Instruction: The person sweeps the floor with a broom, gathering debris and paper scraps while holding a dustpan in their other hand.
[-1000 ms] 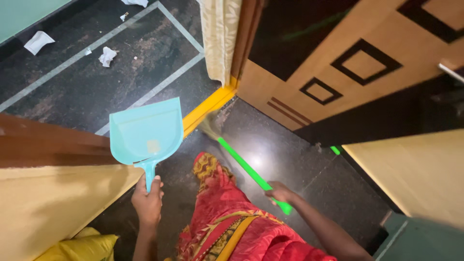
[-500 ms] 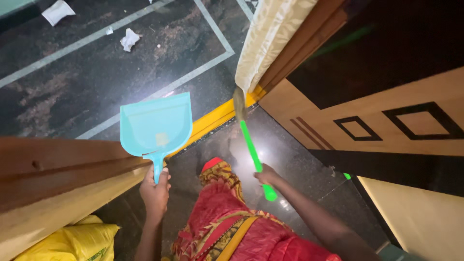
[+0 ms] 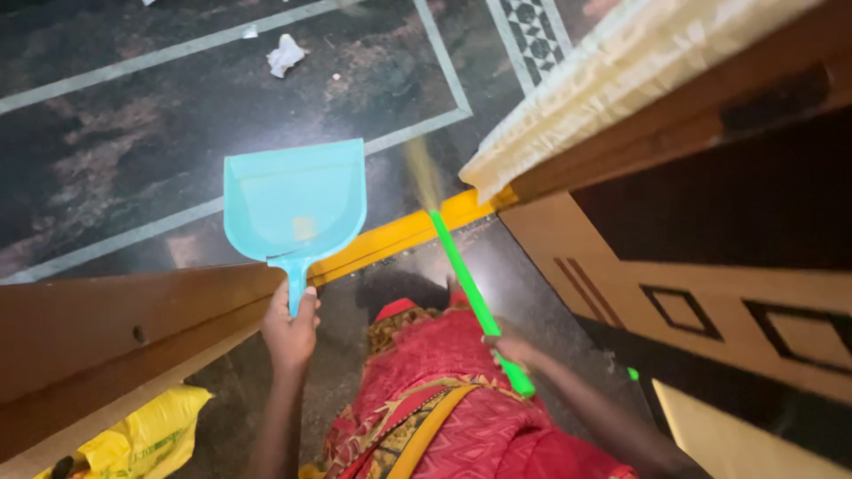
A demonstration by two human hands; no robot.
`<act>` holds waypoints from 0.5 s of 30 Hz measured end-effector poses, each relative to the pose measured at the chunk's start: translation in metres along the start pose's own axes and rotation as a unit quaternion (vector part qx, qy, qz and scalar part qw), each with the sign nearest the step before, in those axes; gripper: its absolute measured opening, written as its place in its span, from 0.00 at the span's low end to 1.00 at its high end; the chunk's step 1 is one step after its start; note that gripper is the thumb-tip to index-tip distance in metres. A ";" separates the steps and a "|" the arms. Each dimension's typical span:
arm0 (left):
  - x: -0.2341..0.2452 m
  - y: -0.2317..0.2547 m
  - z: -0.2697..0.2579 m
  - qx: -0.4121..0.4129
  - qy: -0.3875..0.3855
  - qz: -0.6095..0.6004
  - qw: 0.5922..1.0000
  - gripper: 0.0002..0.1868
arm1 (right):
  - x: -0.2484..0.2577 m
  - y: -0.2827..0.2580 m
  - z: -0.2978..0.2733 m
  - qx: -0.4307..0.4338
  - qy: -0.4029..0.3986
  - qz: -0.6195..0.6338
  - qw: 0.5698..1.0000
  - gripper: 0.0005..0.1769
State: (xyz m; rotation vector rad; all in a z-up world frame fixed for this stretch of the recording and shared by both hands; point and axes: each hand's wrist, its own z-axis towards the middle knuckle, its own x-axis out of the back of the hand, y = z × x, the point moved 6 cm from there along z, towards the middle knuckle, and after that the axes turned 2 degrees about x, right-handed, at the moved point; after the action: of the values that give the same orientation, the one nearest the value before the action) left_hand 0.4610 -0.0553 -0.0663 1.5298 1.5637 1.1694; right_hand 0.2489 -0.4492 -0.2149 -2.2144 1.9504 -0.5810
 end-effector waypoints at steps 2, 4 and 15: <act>0.000 0.005 -0.008 -0.038 0.001 -0.026 0.999 0.20 | 0.007 0.003 0.024 0.023 -0.061 0.020 0.998 0.13; 0.004 0.002 -0.011 -0.009 0.045 0.024 0.999 0.18 | 0.035 -0.007 0.042 0.041 -0.123 -0.024 0.991 0.12; -0.018 0.018 -0.019 0.047 0.180 0.011 0.982 0.19 | 0.285 -0.273 0.076 0.218 0.081 -0.811 0.537 0.18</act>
State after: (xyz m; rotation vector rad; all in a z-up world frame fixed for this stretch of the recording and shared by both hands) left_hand 0.4535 -0.0777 -0.0448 1.4557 1.8624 1.4661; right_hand 0.5547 -0.6968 -0.1331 -2.8167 -0.9008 -1.1352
